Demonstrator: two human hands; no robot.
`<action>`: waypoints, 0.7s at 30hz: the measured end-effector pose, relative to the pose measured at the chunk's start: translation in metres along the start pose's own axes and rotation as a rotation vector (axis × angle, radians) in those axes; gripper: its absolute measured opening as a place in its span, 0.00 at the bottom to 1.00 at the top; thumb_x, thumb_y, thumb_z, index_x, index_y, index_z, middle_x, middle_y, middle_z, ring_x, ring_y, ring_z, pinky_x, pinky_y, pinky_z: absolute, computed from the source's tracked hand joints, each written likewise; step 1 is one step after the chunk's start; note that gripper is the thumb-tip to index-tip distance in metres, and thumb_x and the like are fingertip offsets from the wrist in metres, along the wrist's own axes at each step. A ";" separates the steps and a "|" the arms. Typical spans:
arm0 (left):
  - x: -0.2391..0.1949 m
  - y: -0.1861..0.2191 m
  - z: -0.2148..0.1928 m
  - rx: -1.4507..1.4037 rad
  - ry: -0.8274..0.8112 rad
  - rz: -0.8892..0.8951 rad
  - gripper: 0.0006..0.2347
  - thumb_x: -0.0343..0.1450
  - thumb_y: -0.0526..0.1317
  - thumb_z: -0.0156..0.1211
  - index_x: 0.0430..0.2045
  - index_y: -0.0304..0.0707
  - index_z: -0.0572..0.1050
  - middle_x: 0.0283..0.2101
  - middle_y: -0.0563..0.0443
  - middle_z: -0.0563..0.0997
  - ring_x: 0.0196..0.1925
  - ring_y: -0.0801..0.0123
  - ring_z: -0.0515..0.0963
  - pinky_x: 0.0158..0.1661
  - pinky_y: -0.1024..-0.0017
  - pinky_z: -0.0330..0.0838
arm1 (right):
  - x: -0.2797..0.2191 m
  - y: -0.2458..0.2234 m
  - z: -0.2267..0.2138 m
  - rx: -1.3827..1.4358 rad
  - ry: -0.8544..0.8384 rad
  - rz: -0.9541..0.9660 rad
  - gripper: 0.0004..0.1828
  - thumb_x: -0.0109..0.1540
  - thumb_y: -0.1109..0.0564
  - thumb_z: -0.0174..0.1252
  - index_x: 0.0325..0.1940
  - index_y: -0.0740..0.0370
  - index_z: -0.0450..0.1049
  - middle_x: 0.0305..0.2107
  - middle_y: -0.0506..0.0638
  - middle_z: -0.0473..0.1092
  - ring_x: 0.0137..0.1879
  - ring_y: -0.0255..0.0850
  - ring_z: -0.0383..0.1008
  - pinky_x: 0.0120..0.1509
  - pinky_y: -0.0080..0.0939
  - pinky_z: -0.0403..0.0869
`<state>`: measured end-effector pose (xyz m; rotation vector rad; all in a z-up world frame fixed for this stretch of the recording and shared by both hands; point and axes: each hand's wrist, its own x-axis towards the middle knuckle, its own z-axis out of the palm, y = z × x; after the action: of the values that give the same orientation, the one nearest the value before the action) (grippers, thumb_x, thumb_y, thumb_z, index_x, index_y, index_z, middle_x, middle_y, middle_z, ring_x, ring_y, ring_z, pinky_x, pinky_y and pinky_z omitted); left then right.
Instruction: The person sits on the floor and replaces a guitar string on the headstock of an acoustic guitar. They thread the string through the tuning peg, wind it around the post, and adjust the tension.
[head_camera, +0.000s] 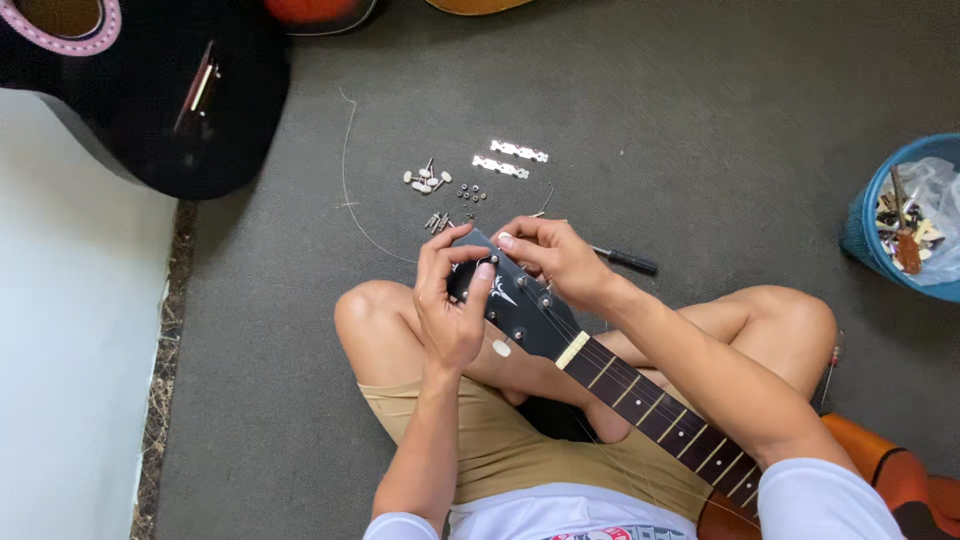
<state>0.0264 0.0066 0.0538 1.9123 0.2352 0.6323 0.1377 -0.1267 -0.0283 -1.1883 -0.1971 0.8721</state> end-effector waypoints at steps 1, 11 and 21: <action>-0.002 0.001 0.001 0.000 -0.006 -0.003 0.10 0.72 0.46 0.59 0.36 0.41 0.80 0.52 0.42 0.79 0.57 0.52 0.79 0.57 0.58 0.69 | -0.004 -0.002 0.004 0.004 0.005 0.002 0.09 0.67 0.54 0.60 0.44 0.62 0.79 0.19 0.45 0.69 0.21 0.23 0.63 0.20 0.21 0.65; -0.033 -0.003 -0.025 0.054 0.078 -0.083 0.06 0.73 0.40 0.57 0.32 0.39 0.79 0.49 0.42 0.80 0.53 0.55 0.80 0.56 0.60 0.69 | -0.025 0.000 0.042 -0.017 -0.062 0.014 0.10 0.67 0.56 0.58 0.46 0.64 0.80 0.20 0.48 0.72 0.22 0.26 0.67 0.22 0.23 0.67; -0.046 -0.009 -0.032 0.038 0.089 -0.102 0.06 0.74 0.39 0.57 0.31 0.36 0.77 0.51 0.40 0.80 0.52 0.53 0.80 0.55 0.59 0.69 | -0.007 -0.009 0.031 -0.111 -0.251 -0.048 0.10 0.57 0.66 0.70 0.42 0.68 0.82 0.25 0.53 0.76 0.28 0.32 0.75 0.32 0.30 0.75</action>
<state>-0.0275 0.0155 0.0404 1.8977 0.4017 0.6486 0.1198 -0.1104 -0.0062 -1.1700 -0.4810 0.9768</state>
